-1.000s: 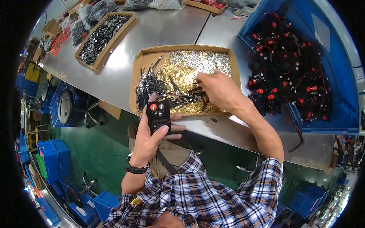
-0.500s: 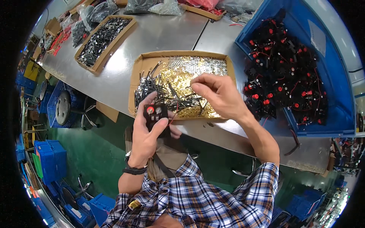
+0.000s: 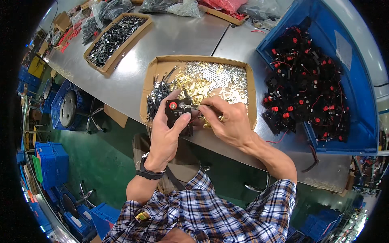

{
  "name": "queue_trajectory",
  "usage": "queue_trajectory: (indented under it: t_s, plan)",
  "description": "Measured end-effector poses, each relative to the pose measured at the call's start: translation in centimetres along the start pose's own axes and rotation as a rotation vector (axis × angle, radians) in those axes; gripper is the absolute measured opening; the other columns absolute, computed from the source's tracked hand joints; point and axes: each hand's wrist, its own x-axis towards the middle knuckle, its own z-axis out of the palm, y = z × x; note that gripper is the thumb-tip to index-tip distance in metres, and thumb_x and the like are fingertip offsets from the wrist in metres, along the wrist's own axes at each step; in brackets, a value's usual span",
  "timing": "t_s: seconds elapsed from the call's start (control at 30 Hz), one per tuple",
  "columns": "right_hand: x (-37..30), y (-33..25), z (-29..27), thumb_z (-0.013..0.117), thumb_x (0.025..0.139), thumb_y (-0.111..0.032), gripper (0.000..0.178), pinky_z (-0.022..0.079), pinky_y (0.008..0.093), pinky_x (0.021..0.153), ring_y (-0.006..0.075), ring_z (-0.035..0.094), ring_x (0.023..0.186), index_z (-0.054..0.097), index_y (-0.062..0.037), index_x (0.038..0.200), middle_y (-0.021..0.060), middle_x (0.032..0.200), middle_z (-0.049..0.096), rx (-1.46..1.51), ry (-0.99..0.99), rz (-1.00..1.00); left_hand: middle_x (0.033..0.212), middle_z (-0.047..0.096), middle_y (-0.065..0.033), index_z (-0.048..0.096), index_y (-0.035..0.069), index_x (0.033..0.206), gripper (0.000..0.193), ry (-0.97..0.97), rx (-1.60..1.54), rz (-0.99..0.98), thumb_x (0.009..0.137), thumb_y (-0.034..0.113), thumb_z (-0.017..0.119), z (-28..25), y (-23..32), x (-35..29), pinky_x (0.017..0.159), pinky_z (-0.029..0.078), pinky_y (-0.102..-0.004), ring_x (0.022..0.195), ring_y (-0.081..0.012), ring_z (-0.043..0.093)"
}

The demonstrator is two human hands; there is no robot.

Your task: Assembling electronic components with small fans and wiring at a workbench.

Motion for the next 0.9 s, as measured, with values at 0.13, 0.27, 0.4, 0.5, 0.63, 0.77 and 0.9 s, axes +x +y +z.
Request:
queue_trajectory:
  t_s: [0.13,0.27,0.4,0.5,0.63,0.77,0.9]
  plan:
    - [0.2,-0.5,-0.1,0.072,0.094,-0.004,0.01,0.057,0.0282,0.062,0.0151,0.075,0.071,0.072,0.0018,0.103,0.0113,0.08,0.075,-0.022,-0.02,-0.012,0.123,0.066,-0.0122,0.04,-0.001,0.15,0.057,-0.007,0.008,0.002,0.101,0.009,0.066,-0.3,-0.4,0.1,0.095,0.058,-0.0329,0.111,-0.0188,0.069]
    - [0.1,-0.1,0.4,0.071,0.094,-0.007,0.009,0.056,0.0296,0.057,0.0172,0.074,0.065,0.073,0.0009,0.1,0.0114,0.078,0.076,-0.028,-0.002,-0.055,0.124,0.066,-0.0118,0.04,-0.001,0.149,0.056,-0.007,0.064,0.013,0.101,0.009,0.067,-0.4,-0.6,0.0,0.096,0.057,-0.0322,0.11,-0.018,0.069]
    - [0.2,-0.1,0.0,0.07,0.096,-0.01,0.011,0.054,0.0295,0.054,0.0171,0.073,0.062,0.075,0.0,0.096,0.0114,0.075,0.075,-0.101,-0.06,-0.044,0.122,0.066,-0.011,0.042,-0.001,0.149,0.056,-0.005,0.141,0.042,0.1,0.008,0.067,-0.4,-0.6,0.1,0.096,0.056,-0.0308,0.109,-0.0161,0.067]
    - [0.4,-0.7,-0.1,0.069,0.097,-0.011,0.013,0.054,0.0295,0.054,0.0166,0.073,0.062,0.076,-0.0002,0.095,0.0117,0.075,0.075,-0.064,-0.022,0.017,0.121,0.066,-0.0105,0.043,0.0,0.148,0.055,-0.005,0.053,-0.026,0.1,0.008,0.068,-0.4,-0.7,0.0,0.097,0.055,-0.0303,0.109,-0.0154,0.067]
    - [0.2,0.1,0.5,0.069,0.096,-0.01,0.013,0.054,0.0289,0.053,0.0162,0.073,0.061,0.076,0.0,0.095,0.0129,0.076,0.075,-0.056,-0.019,0.029,0.119,0.066,-0.0094,0.044,0.0,0.148,0.055,0.007,0.064,-0.01,0.099,0.008,0.069,-0.5,-1.2,0.1,0.094,0.055,-0.0295,0.107,-0.0142,0.066]
    - [-0.9,0.4,0.8,0.069,0.096,-0.01,0.011,0.054,0.0312,0.051,0.0207,0.073,0.059,0.075,-0.001,0.098,0.0127,0.075,0.075,-0.125,-0.101,0.065,0.112,0.067,-0.0066,0.05,0.0,0.143,0.051,0.042,0.207,0.03,0.098,0.01,0.071,-0.3,-1.0,-0.1,0.089,0.054,-0.0273,0.102,-0.0118,0.065]
    - [-2.1,-1.3,0.7,0.068,0.094,-0.008,0.015,0.054,0.0383,0.049,0.0305,0.071,0.058,0.071,-0.0046,0.109,0.0131,0.07,0.072,-0.416,-0.288,-0.009,0.107,0.067,-0.0042,0.058,0.0,0.137,0.044,0.082,0.386,0.091,0.096,0.009,0.072,-1.0,-0.4,-0.8,0.086,0.053,-0.0251,0.097,-0.0097,0.064]
